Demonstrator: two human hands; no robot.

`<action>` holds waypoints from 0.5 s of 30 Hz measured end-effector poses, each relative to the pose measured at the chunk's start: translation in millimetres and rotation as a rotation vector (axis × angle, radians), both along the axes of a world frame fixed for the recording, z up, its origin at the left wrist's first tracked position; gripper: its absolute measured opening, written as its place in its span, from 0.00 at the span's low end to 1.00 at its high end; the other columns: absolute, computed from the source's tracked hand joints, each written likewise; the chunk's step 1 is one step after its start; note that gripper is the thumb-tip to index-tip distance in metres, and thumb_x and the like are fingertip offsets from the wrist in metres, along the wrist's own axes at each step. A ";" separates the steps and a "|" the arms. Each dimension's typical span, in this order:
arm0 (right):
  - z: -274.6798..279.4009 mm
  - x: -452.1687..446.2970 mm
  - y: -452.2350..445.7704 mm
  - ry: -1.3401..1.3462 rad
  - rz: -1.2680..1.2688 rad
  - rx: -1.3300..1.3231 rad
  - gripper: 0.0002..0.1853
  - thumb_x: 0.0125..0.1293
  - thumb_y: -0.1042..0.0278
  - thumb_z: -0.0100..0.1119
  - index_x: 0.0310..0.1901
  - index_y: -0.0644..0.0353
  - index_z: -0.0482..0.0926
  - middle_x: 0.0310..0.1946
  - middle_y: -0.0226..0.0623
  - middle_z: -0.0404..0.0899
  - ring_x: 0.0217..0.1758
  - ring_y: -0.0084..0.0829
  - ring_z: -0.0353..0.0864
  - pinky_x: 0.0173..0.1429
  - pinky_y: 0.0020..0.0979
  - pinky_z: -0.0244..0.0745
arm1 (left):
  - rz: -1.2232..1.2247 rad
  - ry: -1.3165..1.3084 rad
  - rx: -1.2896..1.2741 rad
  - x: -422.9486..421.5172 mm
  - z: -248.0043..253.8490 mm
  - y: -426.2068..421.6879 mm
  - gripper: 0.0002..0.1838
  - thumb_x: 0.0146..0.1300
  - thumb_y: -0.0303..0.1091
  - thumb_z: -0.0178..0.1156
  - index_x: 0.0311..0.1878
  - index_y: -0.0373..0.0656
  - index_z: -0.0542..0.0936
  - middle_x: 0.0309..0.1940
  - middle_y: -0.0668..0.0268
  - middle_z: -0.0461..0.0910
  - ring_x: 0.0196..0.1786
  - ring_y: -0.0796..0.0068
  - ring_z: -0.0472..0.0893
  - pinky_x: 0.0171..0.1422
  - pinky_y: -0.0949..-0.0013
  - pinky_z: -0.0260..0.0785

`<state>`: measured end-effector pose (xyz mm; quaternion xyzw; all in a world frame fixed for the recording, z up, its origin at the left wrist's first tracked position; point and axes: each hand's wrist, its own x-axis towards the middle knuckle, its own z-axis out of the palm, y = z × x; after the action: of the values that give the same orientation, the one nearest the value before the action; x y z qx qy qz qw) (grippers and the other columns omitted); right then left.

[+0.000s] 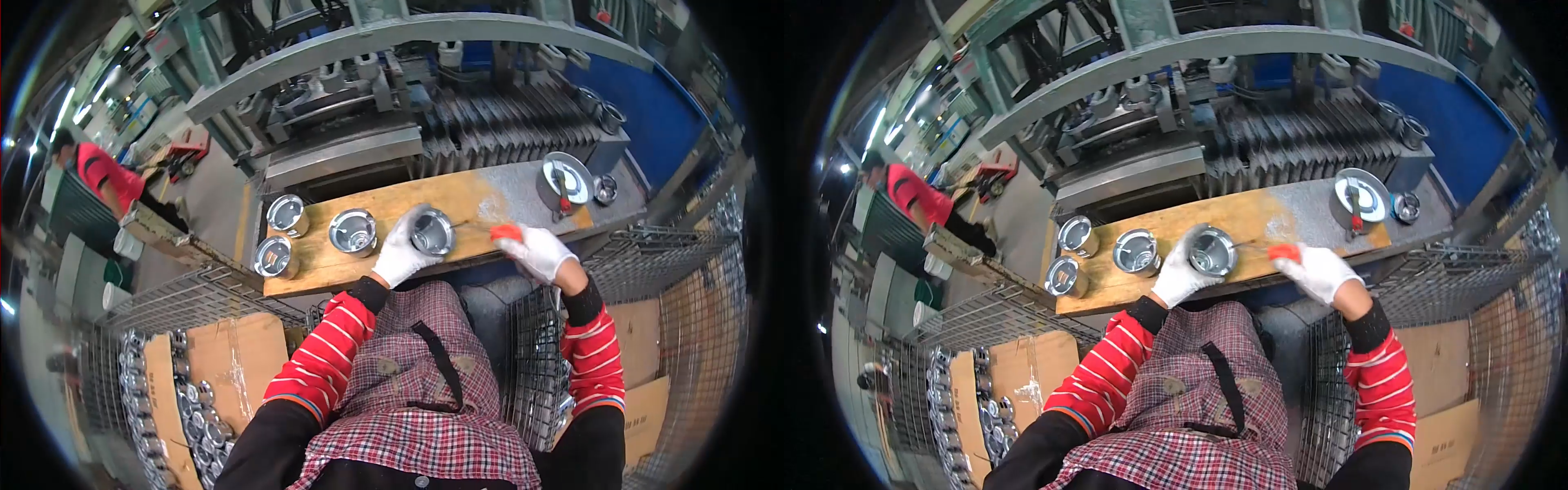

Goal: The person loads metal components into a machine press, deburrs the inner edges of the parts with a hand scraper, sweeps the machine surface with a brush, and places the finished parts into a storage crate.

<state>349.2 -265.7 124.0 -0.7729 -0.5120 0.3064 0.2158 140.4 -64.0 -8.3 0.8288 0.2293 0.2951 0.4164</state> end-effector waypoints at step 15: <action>-28.2 -1.0 38.5 -0.249 0.049 0.034 0.30 0.77 0.38 0.51 0.54 0.62 0.84 0.43 0.63 0.84 0.51 0.63 0.82 0.56 0.51 0.76 | 0.002 0.000 -0.055 2.4 5.0 5.9 0.58 0.38 0.37 0.85 0.77 0.44 0.66 0.70 0.54 0.75 0.73 0.54 0.75 0.78 0.59 0.68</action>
<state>348.3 -227.2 95.8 -0.7884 -0.5589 0.2044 0.1560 142.8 -58.1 -3.3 0.8168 0.2381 0.2892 0.4387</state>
